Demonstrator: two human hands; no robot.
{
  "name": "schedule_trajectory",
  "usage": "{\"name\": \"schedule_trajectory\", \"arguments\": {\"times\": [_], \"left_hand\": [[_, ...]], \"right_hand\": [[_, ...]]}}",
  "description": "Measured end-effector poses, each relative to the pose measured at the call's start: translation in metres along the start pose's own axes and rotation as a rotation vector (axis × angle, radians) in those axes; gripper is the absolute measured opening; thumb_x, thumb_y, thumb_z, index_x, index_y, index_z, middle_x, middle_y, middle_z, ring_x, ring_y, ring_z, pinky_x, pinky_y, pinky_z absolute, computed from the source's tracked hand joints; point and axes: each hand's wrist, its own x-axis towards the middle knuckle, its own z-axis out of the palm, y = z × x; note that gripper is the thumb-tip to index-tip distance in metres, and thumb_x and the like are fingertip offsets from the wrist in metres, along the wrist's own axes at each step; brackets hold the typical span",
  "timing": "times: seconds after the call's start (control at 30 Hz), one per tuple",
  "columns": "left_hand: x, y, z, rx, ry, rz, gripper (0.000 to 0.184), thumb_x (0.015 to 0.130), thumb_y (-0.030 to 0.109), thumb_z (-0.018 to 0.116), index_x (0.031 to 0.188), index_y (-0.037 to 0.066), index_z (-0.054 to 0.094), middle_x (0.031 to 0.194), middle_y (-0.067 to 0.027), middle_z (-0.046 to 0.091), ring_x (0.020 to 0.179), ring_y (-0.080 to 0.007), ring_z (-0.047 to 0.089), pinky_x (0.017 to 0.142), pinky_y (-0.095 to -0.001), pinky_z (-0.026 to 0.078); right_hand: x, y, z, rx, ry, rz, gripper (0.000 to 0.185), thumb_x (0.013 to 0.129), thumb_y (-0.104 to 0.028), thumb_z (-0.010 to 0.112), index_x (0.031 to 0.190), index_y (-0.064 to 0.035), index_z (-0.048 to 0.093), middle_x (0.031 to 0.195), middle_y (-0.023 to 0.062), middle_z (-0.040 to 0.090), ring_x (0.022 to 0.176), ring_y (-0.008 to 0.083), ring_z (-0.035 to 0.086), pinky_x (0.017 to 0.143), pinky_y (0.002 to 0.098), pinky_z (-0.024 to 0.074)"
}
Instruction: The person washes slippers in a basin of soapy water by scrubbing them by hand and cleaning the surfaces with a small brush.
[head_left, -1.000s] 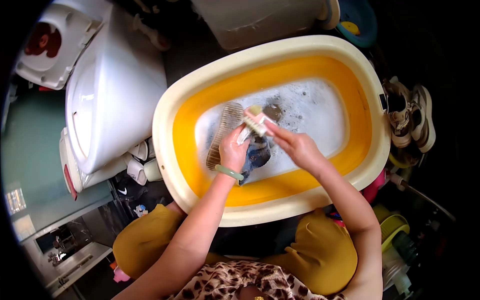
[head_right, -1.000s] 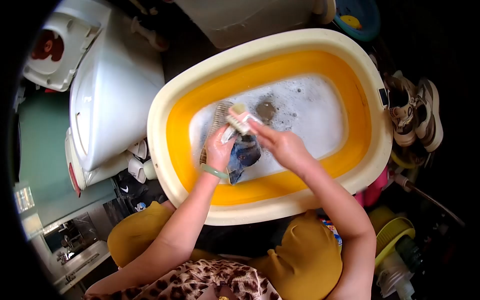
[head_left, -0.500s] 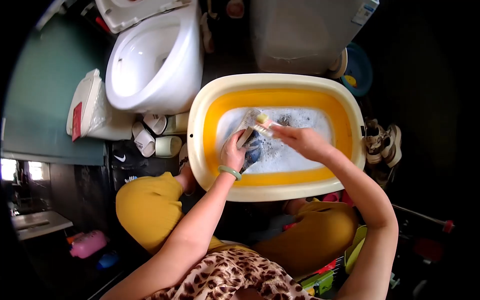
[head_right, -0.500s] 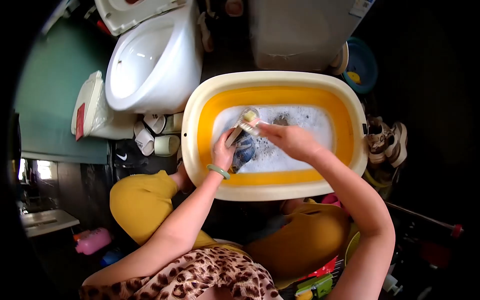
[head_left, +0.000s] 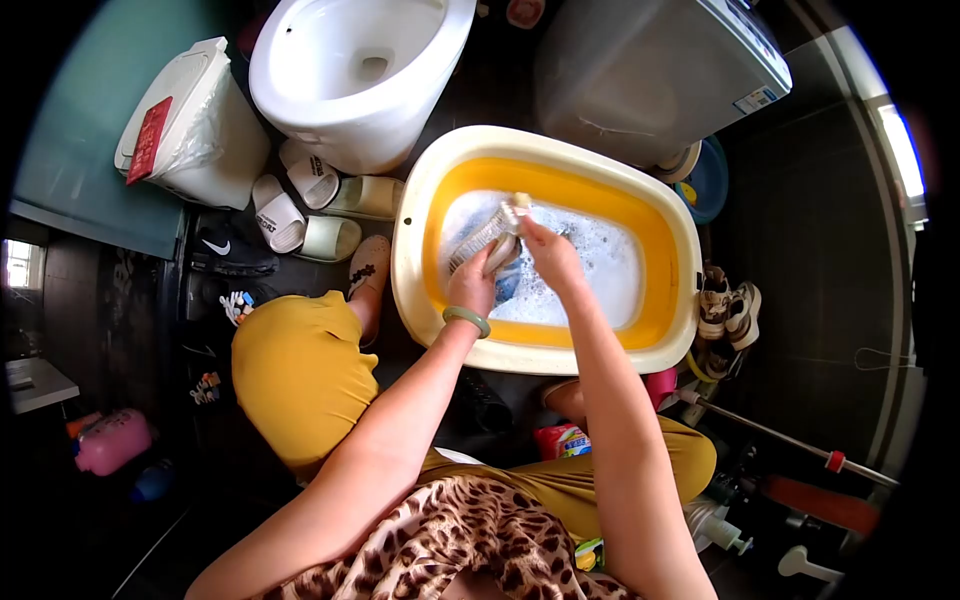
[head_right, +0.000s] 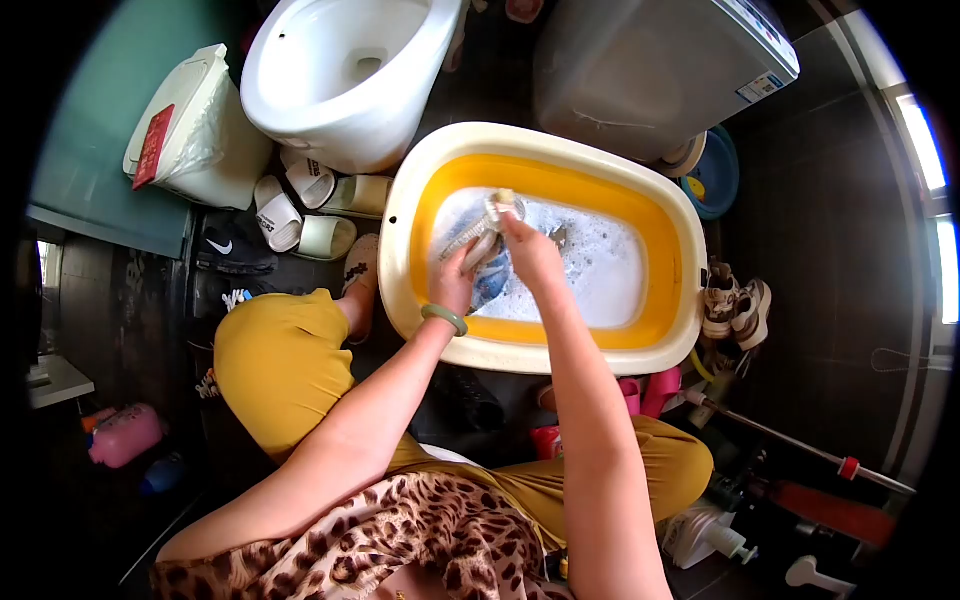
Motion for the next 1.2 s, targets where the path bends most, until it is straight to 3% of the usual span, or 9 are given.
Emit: {"name": "schedule_trajectory", "arguments": {"times": [0.3, 0.4, 0.43, 0.5, 0.6, 0.77, 0.9, 1.0, 1.2], "left_hand": [[-0.003, 0.031, -0.001, 0.079, -0.097, -0.13, 0.039, 0.078, 0.003, 0.054, 0.116, 0.012, 0.058, 0.1, -0.0154, 0.063, 0.089, -0.0335, 0.061, 0.077, -0.0402, 0.049], [-0.011, 0.028, 0.005, 0.11, -0.07, 0.009, 0.038, 0.078, 0.001, 0.053, 0.115, 0.011, 0.059, 0.101, -0.0151, 0.063, 0.09, -0.0332, 0.061, 0.077, -0.0396, 0.049], [-0.012, 0.028, 0.006, 0.106, -0.064, 0.096, 0.039, 0.078, 0.0, 0.052, 0.115, 0.012, 0.059, 0.101, -0.0151, 0.064, 0.09, -0.0331, 0.061, 0.077, -0.0394, 0.049], [-0.01, 0.024, 0.009, 0.077, -0.066, 0.08, 0.04, 0.078, -0.002, 0.051, 0.115, 0.012, 0.06, 0.103, -0.0152, 0.063, 0.092, -0.0333, 0.061, 0.077, -0.0398, 0.049], [-0.009, 0.03, 0.007, 0.044, -0.043, -0.001, 0.039, 0.078, -0.002, 0.051, 0.114, 0.012, 0.059, 0.1, -0.0164, 0.063, 0.09, -0.0353, 0.06, 0.074, -0.0408, 0.048], [-0.014, 0.028, 0.005, 0.125, -0.083, 0.022, 0.04, 0.077, -0.003, 0.052, 0.114, 0.011, 0.059, 0.101, -0.0167, 0.063, 0.09, -0.036, 0.06, 0.075, -0.0403, 0.048], [-0.016, 0.014, 0.002, 0.033, -0.058, 0.091, 0.044, 0.075, -0.007, 0.055, 0.115, 0.01, 0.059, 0.108, -0.0164, 0.062, 0.097, -0.0325, 0.06, 0.083, -0.0366, 0.048], [-0.024, 0.014, -0.006, -0.121, -0.161, 0.028, 0.053, 0.071, -0.015, 0.054, 0.118, 0.008, 0.057, 0.108, -0.0164, 0.062, 0.099, -0.0326, 0.06, 0.085, -0.0364, 0.048], [-0.022, 0.023, 0.003, -0.289, -0.265, 0.097, 0.051, 0.07, -0.014, 0.052, 0.116, 0.007, 0.058, 0.108, -0.0162, 0.062, 0.101, -0.0313, 0.06, 0.086, -0.0352, 0.047]], "right_hand": [[-0.09, -0.013, -0.009, -0.142, 0.111, -0.145, 0.029, 0.09, -0.029, 0.052, 0.118, -0.027, 0.059, 0.079, 0.0244, 0.06, 0.075, 0.0419, 0.059, 0.064, 0.0485, 0.0478], [-0.029, 0.016, -0.009, -0.09, 0.027, -0.062, 0.031, 0.09, -0.023, 0.052, 0.12, -0.0166, 0.058, 0.098, 0.0242, 0.06, 0.09, 0.04, 0.059, 0.073, 0.0409, 0.0487], [0.002, 0.066, 0.01, -0.045, 0.017, -0.233, 0.032, 0.09, -0.022, 0.052, 0.121, -0.0155, 0.058, 0.085, 0.0184, 0.066, 0.07, 0.0313, 0.064, 0.061, 0.0359, 0.0486], [0.001, 0.041, -0.012, 0.128, -0.105, 0.197, 0.032, 0.091, -0.02, 0.052, 0.122, -0.0154, 0.059, 0.072, 0.006, 0.06, 0.058, 0.0129, 0.053, 0.052, 0.0274, 0.0432], [-0.042, 0.002, -0.037, 0.44, -0.004, 0.138, 0.032, 0.09, -0.018, 0.053, 0.122, -0.0162, 0.059, 0.068, -0.0004, 0.051, 0.056, 0.005, 0.042, 0.047, 0.0222, 0.0367], [-0.076, -0.003, -0.014, -0.064, 0.085, -0.133, 0.033, 0.09, -0.023, 0.056, 0.122, -0.0187, 0.057, 0.073, 0.0172, 0.058, 0.055, 0.0158, 0.05, 0.058, 0.0317, 0.0455], [-0.025, 0.043, 0.007, 0.096, 0.038, -0.029, 0.033, 0.09, -0.026, 0.056, 0.121, -0.0143, 0.058, 0.06, 0.0095, 0.054, 0.048, 0.0144, 0.048, 0.049, 0.0298, 0.0417], [-0.027, 0.043, 0.001, 0.597, -0.11, 0.376, 0.035, 0.092, -0.024, 0.054, 0.127, -0.0181, 0.055, 0.055, -0.0079, 0.039, 0.04, 0.0026, 0.031, 0.036, 0.0203, 0.0202], [-0.091, 0.01, -0.031, 1.041, -0.062, 0.325, 0.043, 0.094, -0.018, 0.049, 0.136, -0.0123, 0.042, 0.057, -0.0095, 0.034, 0.042, 0.0018, 0.027, 0.037, 0.0186, 0.0199]]}}
